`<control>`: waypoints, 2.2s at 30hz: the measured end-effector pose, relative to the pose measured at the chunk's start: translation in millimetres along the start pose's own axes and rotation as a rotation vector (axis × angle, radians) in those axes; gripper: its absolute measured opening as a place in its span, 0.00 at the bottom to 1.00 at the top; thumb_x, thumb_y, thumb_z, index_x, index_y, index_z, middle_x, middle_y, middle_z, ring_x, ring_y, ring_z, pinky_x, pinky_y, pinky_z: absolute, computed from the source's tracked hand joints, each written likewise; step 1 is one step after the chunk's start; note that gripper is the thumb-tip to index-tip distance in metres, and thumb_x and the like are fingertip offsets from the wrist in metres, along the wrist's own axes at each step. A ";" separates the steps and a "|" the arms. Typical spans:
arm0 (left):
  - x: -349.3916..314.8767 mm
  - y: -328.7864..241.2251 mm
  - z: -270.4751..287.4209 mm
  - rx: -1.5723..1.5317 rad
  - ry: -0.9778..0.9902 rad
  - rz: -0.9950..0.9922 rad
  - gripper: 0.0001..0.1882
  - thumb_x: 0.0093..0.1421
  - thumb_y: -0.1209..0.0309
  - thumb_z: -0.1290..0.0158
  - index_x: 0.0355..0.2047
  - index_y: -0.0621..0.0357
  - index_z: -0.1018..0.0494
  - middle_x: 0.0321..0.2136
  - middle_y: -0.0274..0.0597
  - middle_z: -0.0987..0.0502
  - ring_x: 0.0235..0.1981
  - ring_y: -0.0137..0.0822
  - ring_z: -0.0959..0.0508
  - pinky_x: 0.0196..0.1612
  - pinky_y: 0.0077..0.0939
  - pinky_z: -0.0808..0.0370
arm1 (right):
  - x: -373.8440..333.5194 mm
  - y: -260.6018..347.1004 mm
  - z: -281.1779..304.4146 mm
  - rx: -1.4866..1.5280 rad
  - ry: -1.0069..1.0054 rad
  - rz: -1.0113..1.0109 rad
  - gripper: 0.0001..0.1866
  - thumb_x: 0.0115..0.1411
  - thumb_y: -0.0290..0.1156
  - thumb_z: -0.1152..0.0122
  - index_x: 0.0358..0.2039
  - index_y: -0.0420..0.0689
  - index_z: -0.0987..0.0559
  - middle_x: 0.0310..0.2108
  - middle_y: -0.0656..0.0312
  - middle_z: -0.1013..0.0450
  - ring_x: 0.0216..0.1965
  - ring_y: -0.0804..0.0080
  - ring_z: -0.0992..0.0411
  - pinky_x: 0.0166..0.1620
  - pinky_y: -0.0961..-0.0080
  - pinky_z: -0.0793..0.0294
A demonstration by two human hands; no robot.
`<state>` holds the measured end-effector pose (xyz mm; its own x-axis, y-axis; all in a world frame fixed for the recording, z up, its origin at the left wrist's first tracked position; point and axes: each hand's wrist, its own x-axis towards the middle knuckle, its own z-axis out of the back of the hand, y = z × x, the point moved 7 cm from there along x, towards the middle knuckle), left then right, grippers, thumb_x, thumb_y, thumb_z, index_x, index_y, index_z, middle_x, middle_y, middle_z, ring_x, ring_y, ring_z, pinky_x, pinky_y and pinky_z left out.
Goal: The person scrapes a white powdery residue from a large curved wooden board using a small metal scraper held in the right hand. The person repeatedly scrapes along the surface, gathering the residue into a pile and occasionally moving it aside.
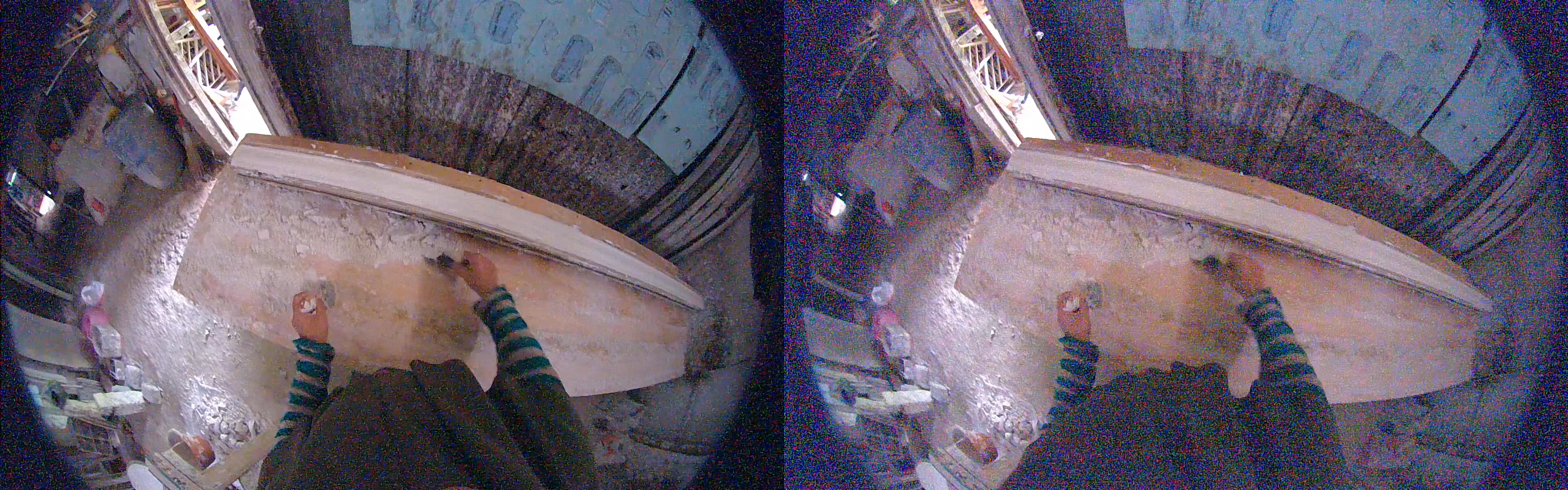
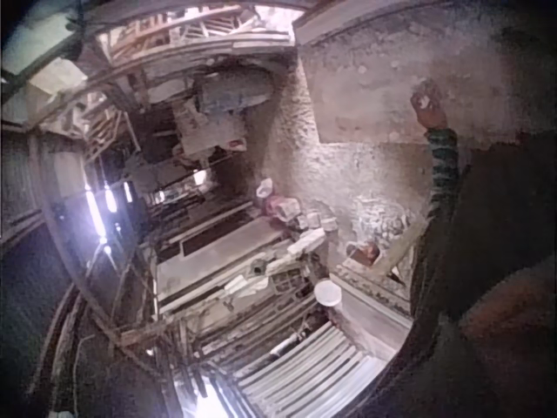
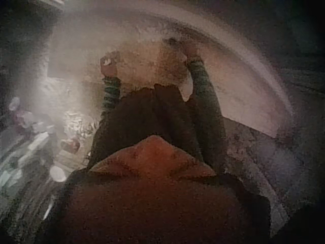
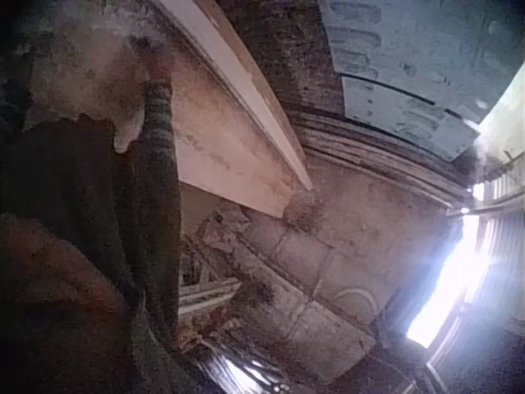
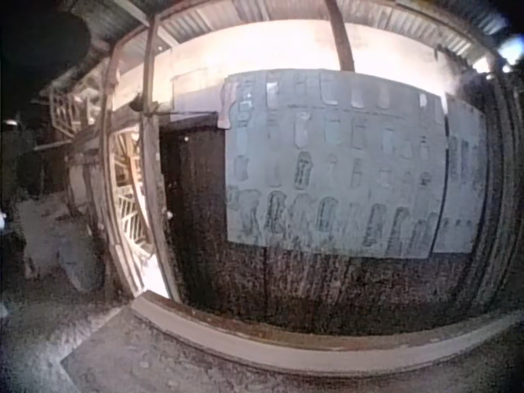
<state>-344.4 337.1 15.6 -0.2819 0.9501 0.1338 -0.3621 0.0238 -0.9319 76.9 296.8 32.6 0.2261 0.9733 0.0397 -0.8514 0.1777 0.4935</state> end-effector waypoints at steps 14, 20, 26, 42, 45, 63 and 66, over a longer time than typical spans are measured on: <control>-24.3 -60.4 -98.3 -0.251 0.416 0.087 0.13 0.51 0.76 0.44 0.34 0.55 0.36 0.28 0.37 0.27 0.29 0.29 0.27 0.35 0.22 0.28 | 32.0 101.2 15.6 -0.012 0.033 0.029 0.12 0.50 0.41 0.43 0.24 0.44 0.26 0.24 0.54 0.28 0.27 0.53 0.29 0.28 0.61 0.30; -92.5 -89.9 -272.6 -0.292 0.533 -0.305 0.08 0.51 0.74 0.45 0.32 0.56 0.31 0.29 0.39 0.26 0.30 0.32 0.26 0.33 0.27 0.28 | -87.5 -51.2 71.9 0.125 -0.250 -0.457 0.12 0.48 0.38 0.37 0.23 0.43 0.26 0.23 0.56 0.27 0.25 0.56 0.29 0.29 0.67 0.32; -53.8 -69.1 -301.4 -0.188 0.483 0.055 0.06 0.50 0.75 0.46 0.29 0.58 0.31 0.24 0.37 0.27 0.24 0.32 0.28 0.28 0.27 0.30 | -166.4 -78.7 75.0 0.046 -0.302 -0.613 0.12 0.48 0.36 0.36 0.22 0.43 0.28 0.22 0.57 0.27 0.25 0.59 0.29 0.29 0.70 0.32; 210.8 -3.1 12.2 0.055 -0.084 -0.097 0.12 0.50 0.81 0.49 0.36 0.57 0.34 0.28 0.34 0.31 0.29 0.29 0.30 0.33 0.21 0.30 | -52.1 -35.3 46.1 -0.140 -0.183 -0.361 0.12 0.46 0.39 0.37 0.23 0.45 0.26 0.24 0.55 0.27 0.27 0.57 0.28 0.28 0.63 0.32; 190.7 -22.9 4.4 -0.269 -0.070 -0.137 0.12 0.49 0.84 0.49 0.32 0.57 0.35 0.28 0.32 0.34 0.29 0.26 0.32 0.32 0.18 0.32 | -32.7 -58.7 37.6 -0.080 -0.163 -0.385 0.13 0.45 0.41 0.36 0.24 0.46 0.25 0.26 0.55 0.26 0.28 0.57 0.28 0.29 0.64 0.31; 45.9 -47.6 55.9 -0.114 -0.054 -0.122 0.13 0.47 0.83 0.45 0.30 0.56 0.35 0.30 0.38 0.29 0.33 0.29 0.29 0.38 0.24 0.30 | 10.7 7.3 17.6 0.034 -0.032 -0.182 0.14 0.45 0.42 0.37 0.24 0.44 0.23 0.25 0.54 0.26 0.27 0.55 0.28 0.29 0.63 0.31; 40.8 -42.0 93.5 -0.045 -0.085 -0.133 0.12 0.48 0.83 0.45 0.31 0.56 0.34 0.29 0.37 0.30 0.32 0.29 0.29 0.39 0.25 0.31 | -17.6 -30.1 38.0 -0.051 -0.051 -0.307 0.13 0.44 0.40 0.35 0.22 0.44 0.23 0.22 0.54 0.26 0.25 0.56 0.28 0.28 0.64 0.30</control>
<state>-423.7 345.7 91.8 -0.3086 0.9079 0.2835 -0.3620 0.1635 -0.9177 116.5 268.9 50.1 0.4986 0.8647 -0.0602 -0.7619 0.4703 0.4453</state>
